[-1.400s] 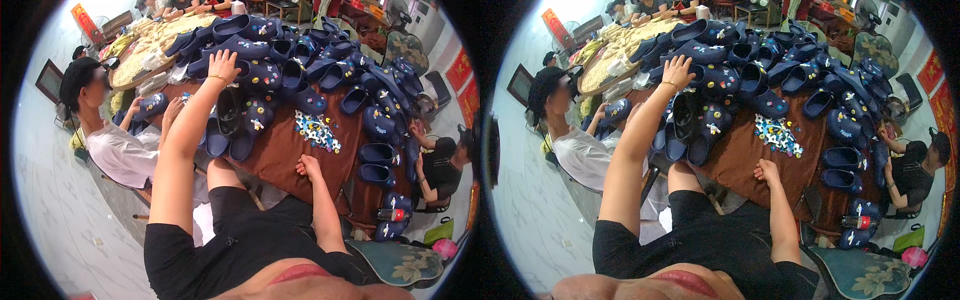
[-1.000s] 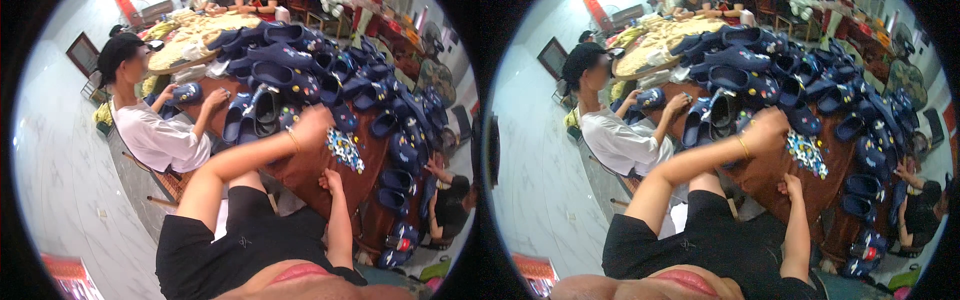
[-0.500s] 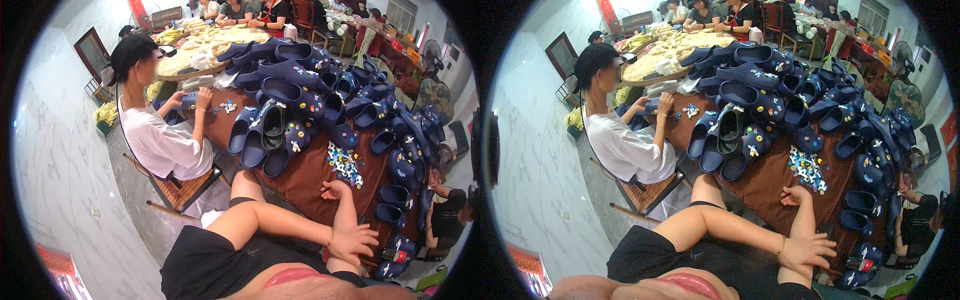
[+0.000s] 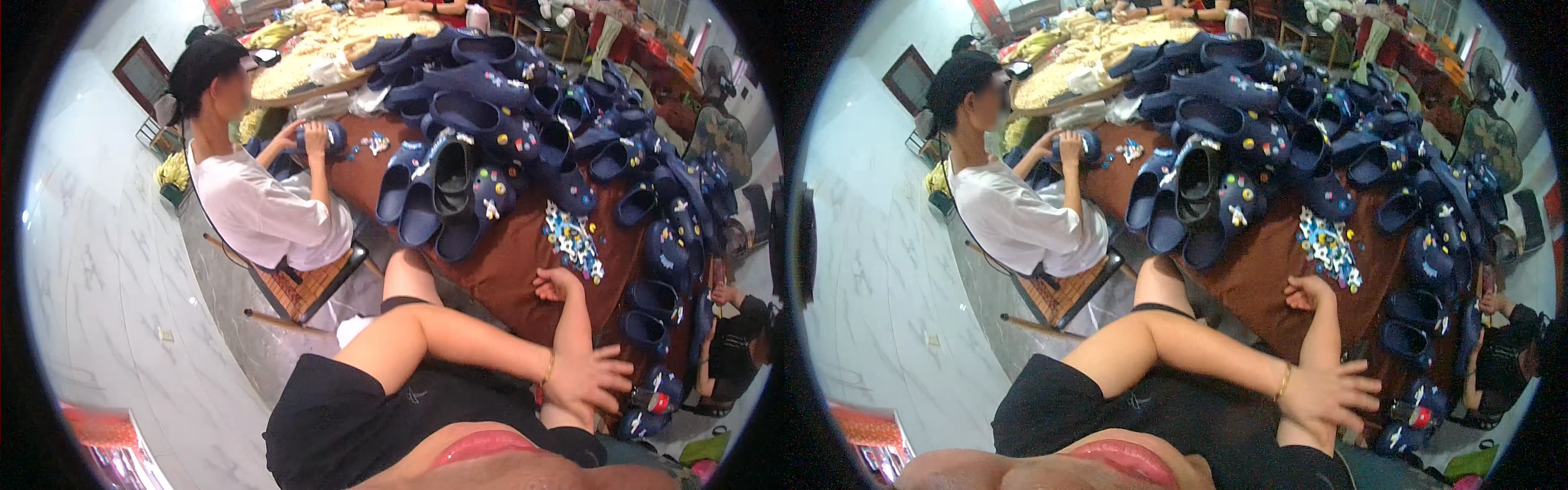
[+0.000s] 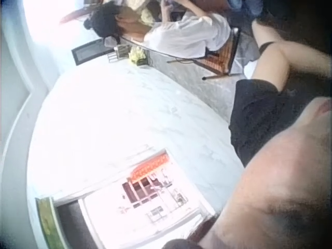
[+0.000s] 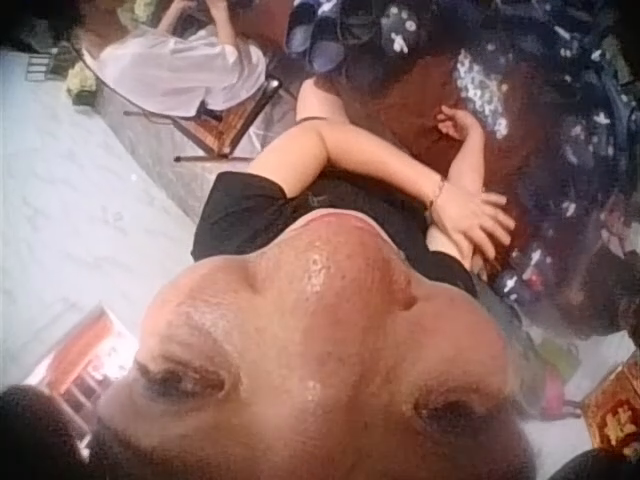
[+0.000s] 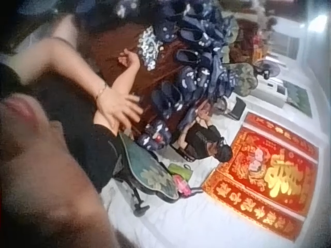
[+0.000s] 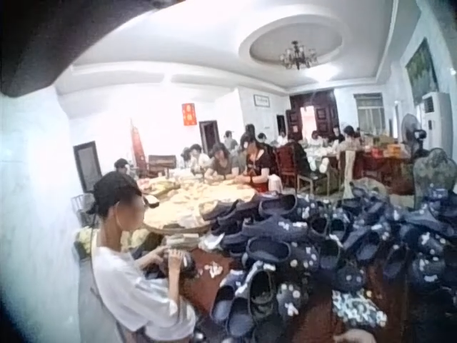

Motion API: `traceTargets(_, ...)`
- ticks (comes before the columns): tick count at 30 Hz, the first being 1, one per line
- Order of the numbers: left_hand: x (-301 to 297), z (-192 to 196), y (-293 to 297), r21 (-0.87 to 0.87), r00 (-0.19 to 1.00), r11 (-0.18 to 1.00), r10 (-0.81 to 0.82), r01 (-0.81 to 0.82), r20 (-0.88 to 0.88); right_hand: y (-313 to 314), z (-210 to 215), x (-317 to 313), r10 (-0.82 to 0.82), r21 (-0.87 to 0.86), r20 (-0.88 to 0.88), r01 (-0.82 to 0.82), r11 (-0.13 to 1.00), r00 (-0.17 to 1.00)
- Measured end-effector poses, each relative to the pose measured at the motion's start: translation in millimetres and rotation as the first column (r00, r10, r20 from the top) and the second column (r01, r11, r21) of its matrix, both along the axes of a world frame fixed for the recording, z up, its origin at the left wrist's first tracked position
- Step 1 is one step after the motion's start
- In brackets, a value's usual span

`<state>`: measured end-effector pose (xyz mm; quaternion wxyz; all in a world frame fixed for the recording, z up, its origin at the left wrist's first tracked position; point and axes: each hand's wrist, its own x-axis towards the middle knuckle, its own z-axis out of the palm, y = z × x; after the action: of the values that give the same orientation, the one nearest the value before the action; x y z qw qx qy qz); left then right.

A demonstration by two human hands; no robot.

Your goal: The worker is attaching various decorative charms into the ventilation holes of rubber clogs.

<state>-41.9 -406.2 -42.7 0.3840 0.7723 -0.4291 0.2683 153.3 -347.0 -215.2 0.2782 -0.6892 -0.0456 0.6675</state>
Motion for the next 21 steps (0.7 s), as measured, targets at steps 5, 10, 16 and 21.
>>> traceTargets(5,23,-29,81,0.356,0.821,0.876,0.449,-0.326,-0.352,-4,55,-89,-0.502,0.677,0.043,0.344,0.651,0.864)
traceTargets(10,43,-97,121,0.119,0.654,0.726,0.669,-0.678,-0.353,-28,-15,-1,0.200,0.472,0.239,-0.294,0.831,0.950)
traceTargets(16,20,-200,168,0.348,0.317,0.424,0.891,-0.836,-0.325,-5,37,44,0.050,0.181,0.460,-0.148,0.972,0.887)
traceTargets(21,17,-195,167,0.411,0.296,0.410,0.902,-0.814,-0.313,-4,27,137,-0.557,0.413,0.680,0.379,0.828,0.476)
